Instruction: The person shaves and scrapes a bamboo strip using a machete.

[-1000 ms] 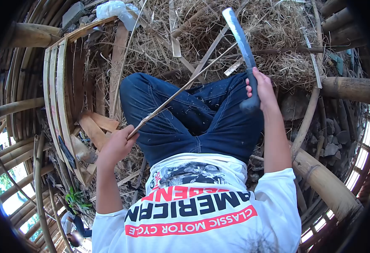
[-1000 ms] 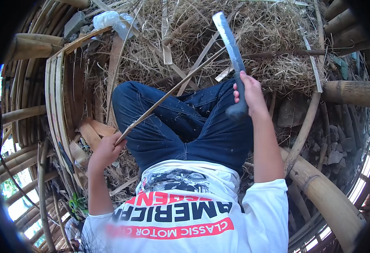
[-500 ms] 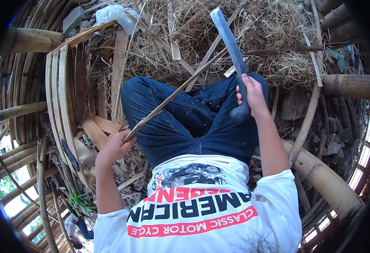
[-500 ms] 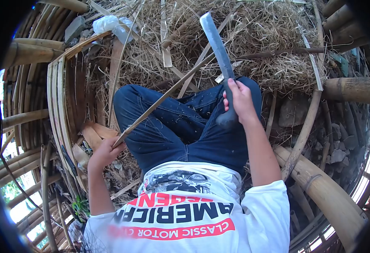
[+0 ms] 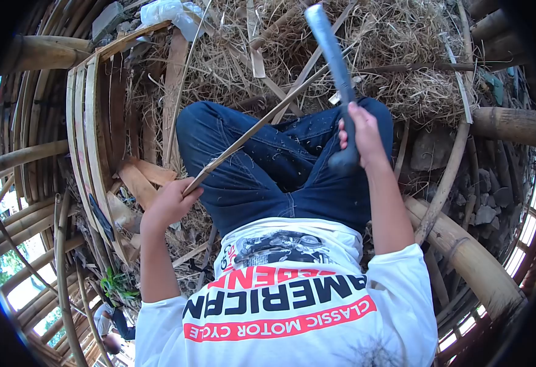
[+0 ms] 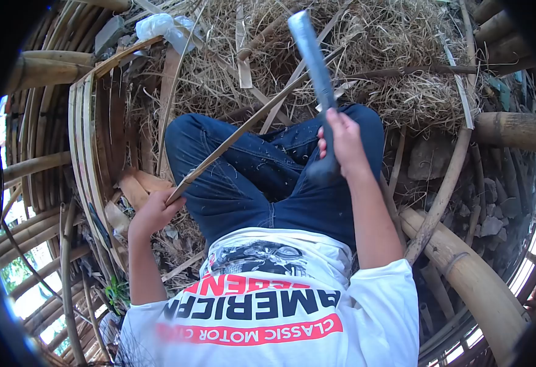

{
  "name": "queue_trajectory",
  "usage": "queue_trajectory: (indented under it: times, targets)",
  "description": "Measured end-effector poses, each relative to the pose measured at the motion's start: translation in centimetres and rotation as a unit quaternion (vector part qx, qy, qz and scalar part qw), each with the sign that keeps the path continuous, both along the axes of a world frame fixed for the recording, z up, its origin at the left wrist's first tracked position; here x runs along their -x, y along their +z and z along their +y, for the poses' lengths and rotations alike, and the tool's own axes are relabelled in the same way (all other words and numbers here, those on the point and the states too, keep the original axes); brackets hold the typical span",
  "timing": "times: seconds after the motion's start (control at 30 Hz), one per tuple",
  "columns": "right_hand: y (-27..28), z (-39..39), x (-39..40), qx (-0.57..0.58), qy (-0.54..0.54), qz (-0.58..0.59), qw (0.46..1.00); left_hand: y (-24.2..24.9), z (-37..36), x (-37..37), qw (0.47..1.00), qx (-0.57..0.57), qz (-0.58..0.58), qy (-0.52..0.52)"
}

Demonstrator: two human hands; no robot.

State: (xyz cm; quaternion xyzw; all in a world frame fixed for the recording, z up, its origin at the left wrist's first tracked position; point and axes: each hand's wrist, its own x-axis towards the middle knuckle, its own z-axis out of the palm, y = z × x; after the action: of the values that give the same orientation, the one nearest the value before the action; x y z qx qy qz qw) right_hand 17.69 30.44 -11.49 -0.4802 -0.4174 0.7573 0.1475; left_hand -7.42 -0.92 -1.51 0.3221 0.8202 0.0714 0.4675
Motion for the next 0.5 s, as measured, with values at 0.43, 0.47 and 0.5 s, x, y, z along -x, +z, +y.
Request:
queue_trajectory:
  times: [0.43, 0.47, 0.5]
  targets:
    - [1.6, -0.6, -1.3, 0.008, 0.061, -0.005, 0.998, -0.3, -0.2, 0.4, 0.999, -0.036, -0.006, -0.005]
    - [0.8, -0.3, -1.3, 0.015, 0.032, 0.001, 0.999, -0.5, -0.2, 0.4, 0.999, -0.04, 0.003, -0.016]
    - [0.5, -0.2, -0.9, 0.023, 0.006, 0.007, 1.0, -0.5, -0.4, 0.3, 0.999, -0.043, 0.014, -0.026]
